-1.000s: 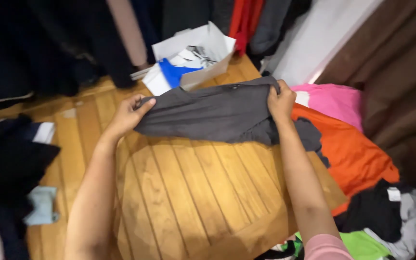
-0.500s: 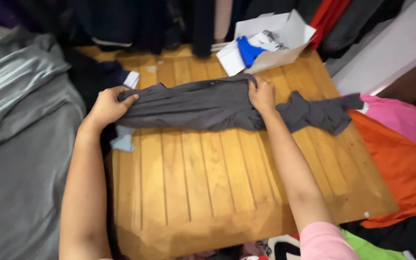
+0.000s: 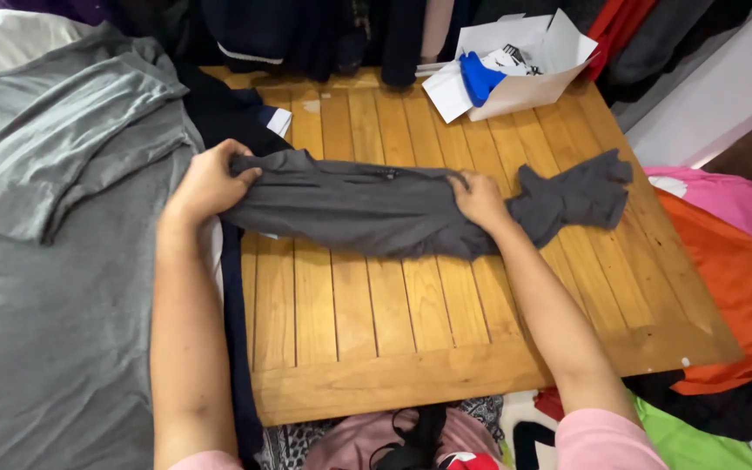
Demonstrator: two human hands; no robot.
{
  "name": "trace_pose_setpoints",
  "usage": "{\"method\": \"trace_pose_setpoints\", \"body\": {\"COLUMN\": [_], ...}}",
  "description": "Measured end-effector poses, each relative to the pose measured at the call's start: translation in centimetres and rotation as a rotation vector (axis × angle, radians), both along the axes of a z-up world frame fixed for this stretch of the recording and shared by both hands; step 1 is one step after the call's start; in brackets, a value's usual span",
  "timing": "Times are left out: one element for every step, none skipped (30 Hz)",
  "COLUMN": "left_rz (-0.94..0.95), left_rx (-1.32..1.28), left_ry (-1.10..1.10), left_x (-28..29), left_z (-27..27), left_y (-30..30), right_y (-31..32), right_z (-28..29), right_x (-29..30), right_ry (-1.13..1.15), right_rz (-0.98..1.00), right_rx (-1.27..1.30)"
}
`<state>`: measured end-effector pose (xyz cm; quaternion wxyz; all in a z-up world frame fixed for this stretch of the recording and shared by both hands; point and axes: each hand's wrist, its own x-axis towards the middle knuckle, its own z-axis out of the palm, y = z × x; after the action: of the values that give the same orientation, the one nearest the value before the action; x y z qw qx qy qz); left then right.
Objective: The person lays a dark gray long-sleeved shirt on a wooden table and smooths it out. They then use a blue glue gun to apply adhesive to a rectangular tag on the shirt's collar area. Finally, the person folds the shirt in half and places it on a pile of other clothes.
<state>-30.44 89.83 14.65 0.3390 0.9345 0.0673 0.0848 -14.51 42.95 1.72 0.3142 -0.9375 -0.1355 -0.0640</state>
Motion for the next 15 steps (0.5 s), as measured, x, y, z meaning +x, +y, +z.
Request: {"method": "trace_pose_setpoints", "body": {"left_rz": [0.001, 0.004, 0.006, 0.011, 0.011, 0.01, 0.015, 0.062, 0.109, 0.111, 0.132, 0.15, 0.152, 0.141, 0.129], "left_rx": [-0.001, 0.044, 0.089, 0.086, 0.096, 0.107, 0.106, 0.129, 0.151, 0.152, 0.18, 0.209, 0.211, 0.153, 0.092], "left_ry": [-0.003, 0.021, 0.045, 0.048, 0.036, 0.023, 0.024, -0.011, -0.046, -0.05, -0.3, -0.551, -0.554, -0.666, -0.777], "left_x": [-0.7, -1.5, -2.3, -3.3, -4.3, -5.1, -6.9, -8.4, -10.0, -11.7, -13.4, -15.1, -15.4, -15.7, -16.0], "left_z": [1.3, 2.4, 3.5, 4.5, 5.6, 6.7, 8.0, 9.4, 10.8, 11.5, 12.1, 12.7, 13.2, 13.8, 14.4], "left_y": [0.2, 0.4, 0.6, 0.9, 1.2, 1.5, 2.1, 2.7, 3.3, 3.4, 3.6, 3.7, 2.6, 1.6, 0.5], "right_y": [0.6, 1.1, 1.8, 2.5, 3.3, 4.0, 3.6, 3.2, 2.7, 3.0, 3.4, 3.7, 3.2, 2.7, 2.2], "right_z": [0.7, 1.3, 1.8, 3.6, 5.3, 7.1, 3.5, 0.0, -3.5, -2.2, -0.9, 0.3, 1.1, 1.9, 2.7], "right_x": [-1.1, -2.3, -3.4, -5.9, -8.4, -10.7, -10.8, -10.8, -10.7, -13.7, -16.7, -19.7, -19.6, -19.7, -19.7], "right_ry": [-0.003, 0.088, 0.18, 0.183, 0.26, 0.334, 0.336, 0.41, 0.479, 0.474, 0.822, 1.17, 1.167, 1.12, 1.073], "right_rz": [0.001, 0.03, 0.059, 0.064, 0.125, 0.186, 0.191, 0.512, 0.835, 0.837, 0.865, 0.87, 0.873, 0.836, 0.799], "right_rx": [-0.001, 0.048, 0.096, 0.093, 0.109, 0.127, 0.125, 0.082, 0.037, 0.036, 0.262, 0.494, 0.492, 0.475, 0.457]}}
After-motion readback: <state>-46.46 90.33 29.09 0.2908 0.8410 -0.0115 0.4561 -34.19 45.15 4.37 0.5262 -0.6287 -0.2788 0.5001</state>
